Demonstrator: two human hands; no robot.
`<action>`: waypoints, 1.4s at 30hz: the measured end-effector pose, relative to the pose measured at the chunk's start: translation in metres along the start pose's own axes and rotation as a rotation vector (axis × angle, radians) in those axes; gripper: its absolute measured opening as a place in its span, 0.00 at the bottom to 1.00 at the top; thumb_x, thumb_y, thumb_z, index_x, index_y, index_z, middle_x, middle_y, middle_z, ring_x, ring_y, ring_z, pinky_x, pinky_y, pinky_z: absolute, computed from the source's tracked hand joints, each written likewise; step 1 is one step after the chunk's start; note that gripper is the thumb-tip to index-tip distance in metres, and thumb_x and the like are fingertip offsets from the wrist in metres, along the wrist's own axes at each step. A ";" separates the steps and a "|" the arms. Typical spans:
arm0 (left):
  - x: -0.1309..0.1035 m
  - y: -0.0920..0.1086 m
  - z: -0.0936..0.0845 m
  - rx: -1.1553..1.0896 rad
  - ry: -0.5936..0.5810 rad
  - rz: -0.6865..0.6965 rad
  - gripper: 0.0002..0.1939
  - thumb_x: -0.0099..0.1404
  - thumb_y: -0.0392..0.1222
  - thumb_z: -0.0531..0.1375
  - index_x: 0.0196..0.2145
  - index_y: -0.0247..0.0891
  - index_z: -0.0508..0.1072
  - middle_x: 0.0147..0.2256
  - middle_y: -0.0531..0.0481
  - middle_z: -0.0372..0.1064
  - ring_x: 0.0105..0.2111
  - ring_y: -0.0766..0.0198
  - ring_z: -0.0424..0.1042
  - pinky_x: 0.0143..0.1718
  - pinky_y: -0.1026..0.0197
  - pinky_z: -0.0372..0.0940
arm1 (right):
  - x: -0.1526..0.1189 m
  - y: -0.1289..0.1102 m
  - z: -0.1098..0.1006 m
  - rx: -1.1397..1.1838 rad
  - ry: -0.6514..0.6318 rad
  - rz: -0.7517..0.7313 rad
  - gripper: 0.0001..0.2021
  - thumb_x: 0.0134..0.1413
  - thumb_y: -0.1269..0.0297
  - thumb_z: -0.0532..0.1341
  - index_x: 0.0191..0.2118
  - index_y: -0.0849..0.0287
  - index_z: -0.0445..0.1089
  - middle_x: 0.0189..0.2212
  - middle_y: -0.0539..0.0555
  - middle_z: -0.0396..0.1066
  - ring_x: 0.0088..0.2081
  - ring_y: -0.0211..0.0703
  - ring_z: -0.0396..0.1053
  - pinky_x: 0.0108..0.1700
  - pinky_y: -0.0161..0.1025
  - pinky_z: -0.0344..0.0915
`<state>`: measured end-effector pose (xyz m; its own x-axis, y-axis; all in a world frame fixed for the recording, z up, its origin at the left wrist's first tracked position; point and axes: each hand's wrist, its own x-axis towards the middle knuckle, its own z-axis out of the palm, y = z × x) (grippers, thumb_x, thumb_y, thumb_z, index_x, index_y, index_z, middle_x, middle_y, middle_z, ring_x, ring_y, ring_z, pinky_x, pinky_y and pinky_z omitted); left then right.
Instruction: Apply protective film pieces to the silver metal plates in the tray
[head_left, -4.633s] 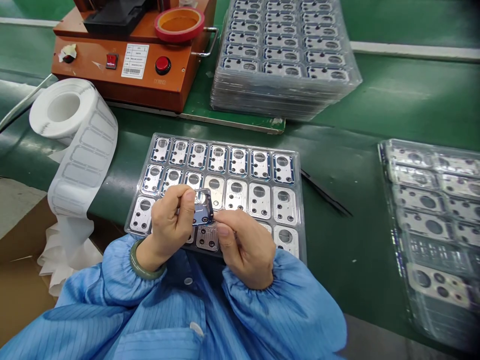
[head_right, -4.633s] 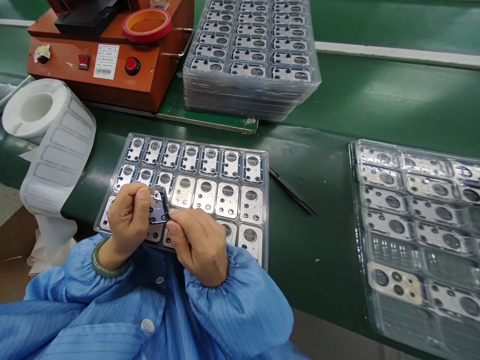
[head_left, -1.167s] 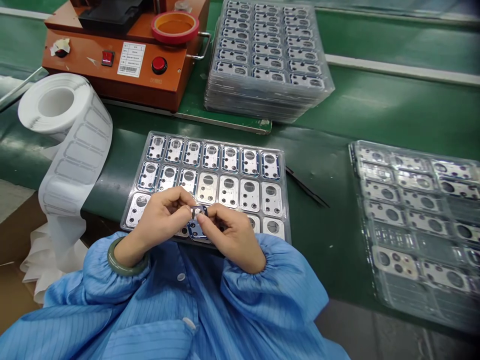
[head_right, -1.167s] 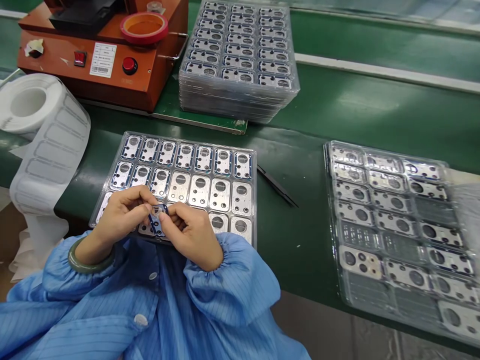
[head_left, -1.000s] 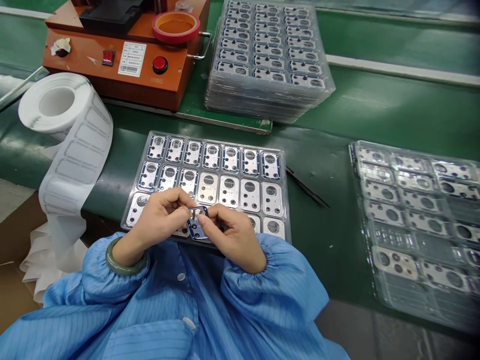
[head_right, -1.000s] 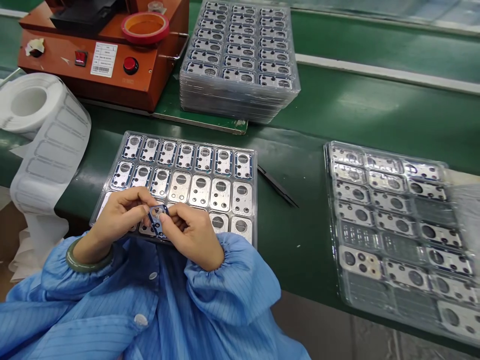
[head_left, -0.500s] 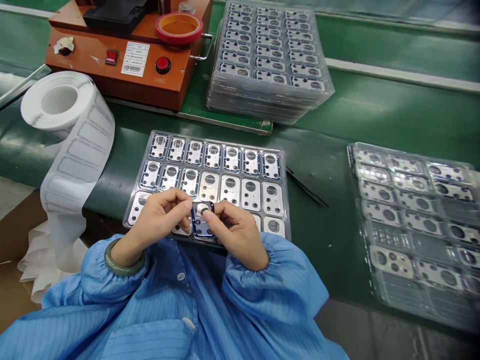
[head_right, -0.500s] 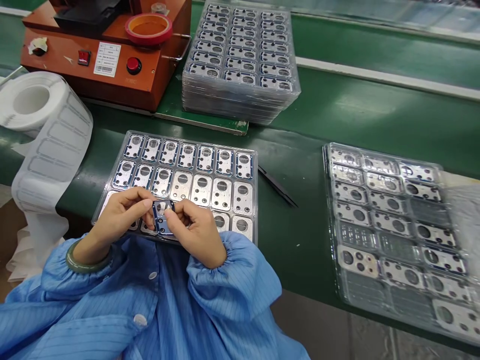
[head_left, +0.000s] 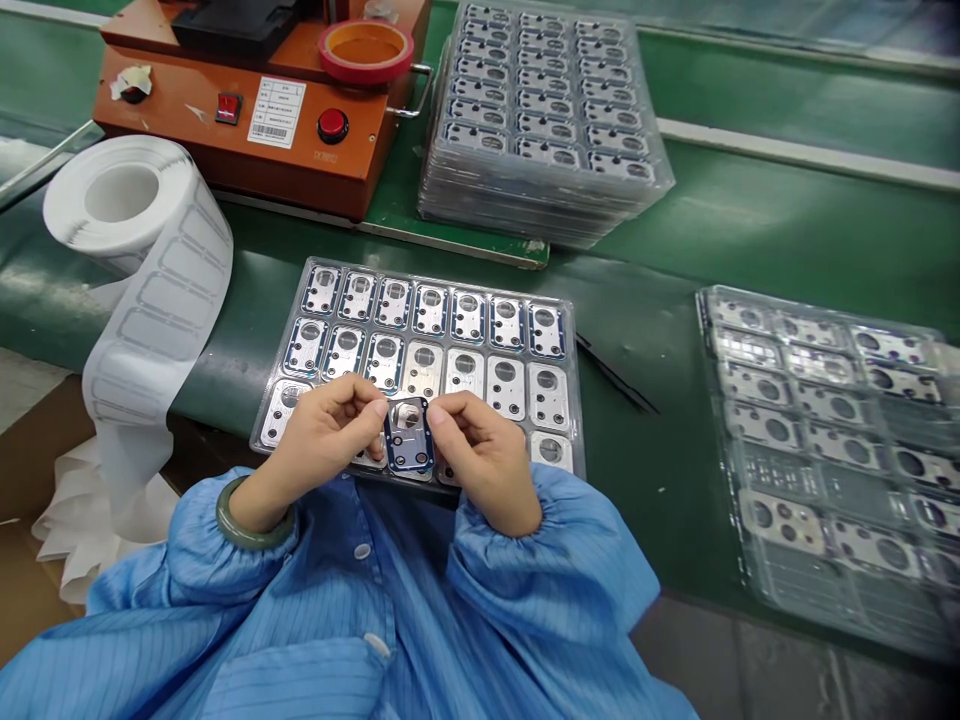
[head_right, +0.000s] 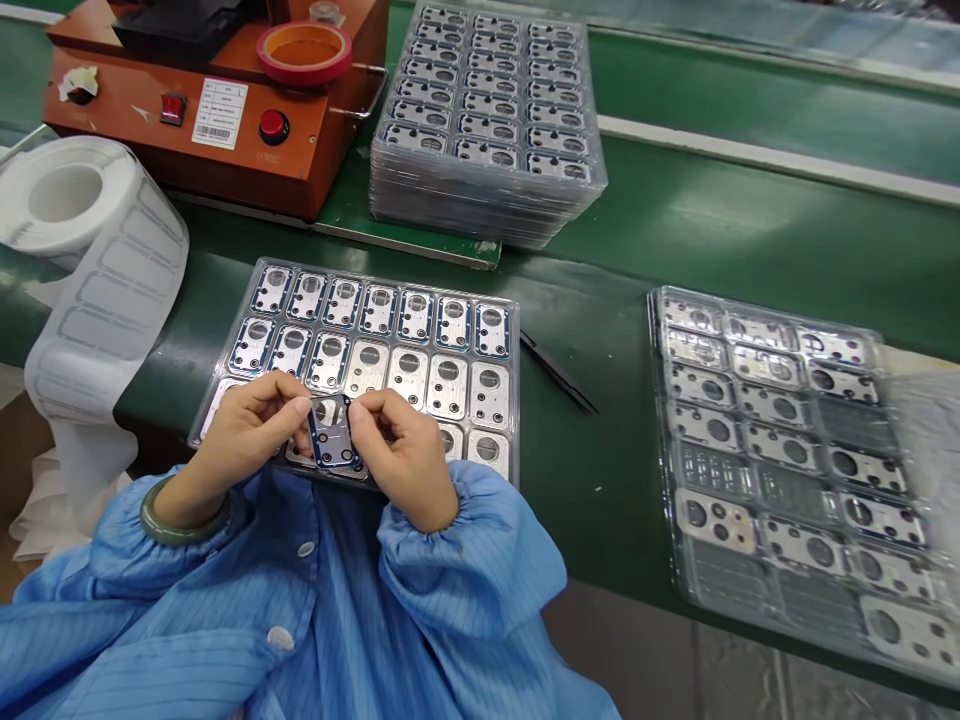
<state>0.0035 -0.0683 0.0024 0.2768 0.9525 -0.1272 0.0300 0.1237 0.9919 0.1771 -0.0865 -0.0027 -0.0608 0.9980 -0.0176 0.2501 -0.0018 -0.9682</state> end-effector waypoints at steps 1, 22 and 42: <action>0.000 0.000 0.000 0.006 0.002 0.008 0.07 0.63 0.41 0.59 0.29 0.36 0.67 0.17 0.57 0.68 0.17 0.71 0.70 0.22 0.70 0.68 | 0.000 0.000 0.001 -0.007 0.003 0.005 0.09 0.56 0.61 0.55 0.28 0.58 0.64 0.17 0.45 0.58 0.18 0.33 0.57 0.20 0.32 0.55; 0.001 -0.008 -0.002 -0.082 0.349 0.127 0.09 0.63 0.44 0.60 0.30 0.37 0.66 0.17 0.58 0.69 0.16 0.70 0.70 0.20 0.71 0.67 | -0.002 -0.001 0.000 0.069 -0.110 0.009 0.08 0.54 0.62 0.58 0.35 0.61 0.68 0.22 0.51 0.69 0.23 0.36 0.65 0.26 0.35 0.66; 0.002 -0.003 0.005 -0.018 0.254 0.098 0.09 0.65 0.44 0.58 0.31 0.36 0.67 0.19 0.57 0.68 0.19 0.70 0.72 0.23 0.69 0.69 | 0.000 0.000 0.003 0.064 0.001 0.022 0.09 0.55 0.60 0.60 0.39 0.60 0.67 0.24 0.49 0.68 0.25 0.37 0.67 0.29 0.36 0.67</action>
<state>0.0088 -0.0683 -0.0009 0.0275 0.9992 -0.0305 -0.0031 0.0306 0.9995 0.1742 -0.0866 -0.0037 -0.0550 0.9977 -0.0387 0.1887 -0.0276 -0.9816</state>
